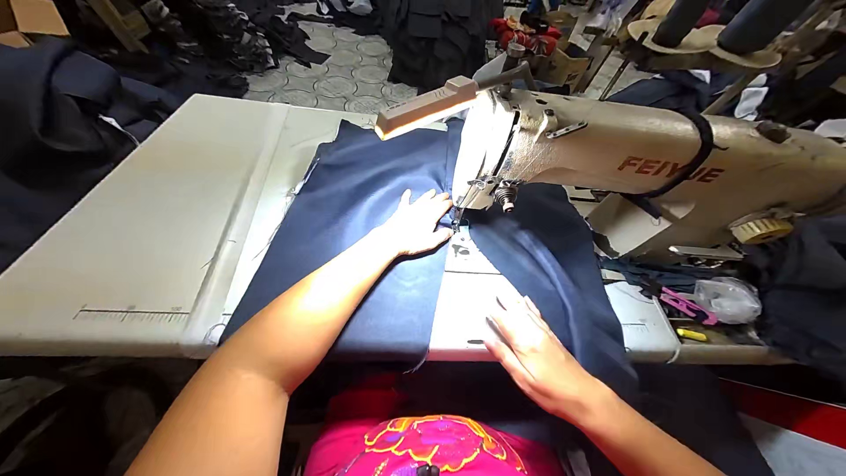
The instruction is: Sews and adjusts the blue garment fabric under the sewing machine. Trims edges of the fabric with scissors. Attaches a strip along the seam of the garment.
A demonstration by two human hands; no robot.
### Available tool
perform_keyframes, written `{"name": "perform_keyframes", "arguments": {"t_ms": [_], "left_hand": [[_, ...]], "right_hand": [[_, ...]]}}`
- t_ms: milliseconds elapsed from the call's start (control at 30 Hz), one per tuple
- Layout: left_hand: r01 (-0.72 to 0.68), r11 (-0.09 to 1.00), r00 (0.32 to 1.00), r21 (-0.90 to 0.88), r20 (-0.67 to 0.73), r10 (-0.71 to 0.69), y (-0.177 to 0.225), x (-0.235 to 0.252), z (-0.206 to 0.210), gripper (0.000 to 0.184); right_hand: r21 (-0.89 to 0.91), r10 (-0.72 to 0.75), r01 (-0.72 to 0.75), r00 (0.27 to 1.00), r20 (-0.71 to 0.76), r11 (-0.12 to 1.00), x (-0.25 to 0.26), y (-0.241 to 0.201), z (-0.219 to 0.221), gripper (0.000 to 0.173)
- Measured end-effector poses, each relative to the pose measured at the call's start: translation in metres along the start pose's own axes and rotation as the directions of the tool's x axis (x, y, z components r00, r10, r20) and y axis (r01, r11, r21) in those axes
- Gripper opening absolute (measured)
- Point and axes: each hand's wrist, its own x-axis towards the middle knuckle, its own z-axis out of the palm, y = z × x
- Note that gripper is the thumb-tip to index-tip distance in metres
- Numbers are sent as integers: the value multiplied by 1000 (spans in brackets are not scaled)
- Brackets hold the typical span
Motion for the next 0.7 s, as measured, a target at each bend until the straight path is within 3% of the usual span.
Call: {"name": "perform_keyframes", "arguments": {"t_ms": [67,167,233,367,467,533,600,633,700], "left_hand": [[13,1000,1000,-2,-5,-13,-5,1,0,62],[36,999,999,-22,-20,-36,-20,5,-2,58],[54,998,998,-35,-32,-55,-30,7,-6,58],[122,989,989,-84,-77,-129,-44,17,-13,56],[192,970,967,-148,-138,-212,-51,26,-17,44],[216,965,952,-151,-187,-243,-53,30,-18,38],[200,970,937,-136,-262,-230,-55,33,-18,34],[164,978,922,-127,-332,-198,-56,34,-17,32],[74,995,885,-74,-454,-100,-60,37,-15,28]], "right_hand": [[-49,157,-151,979,132,987,29,14,8,65],[-174,324,-290,921,219,941,82,40,-8,57],[-195,312,-290,946,87,937,115,72,-15,47],[-148,133,-165,970,-204,975,165,116,-28,31],[-104,213,-243,948,-238,964,185,104,-25,26],[-108,345,-352,936,-75,930,194,96,-28,36],[-90,532,-524,839,118,847,202,81,-39,37],[36,609,-614,787,98,789,200,67,-41,35],[151,627,-616,779,-32,773,188,36,-42,35]]}}
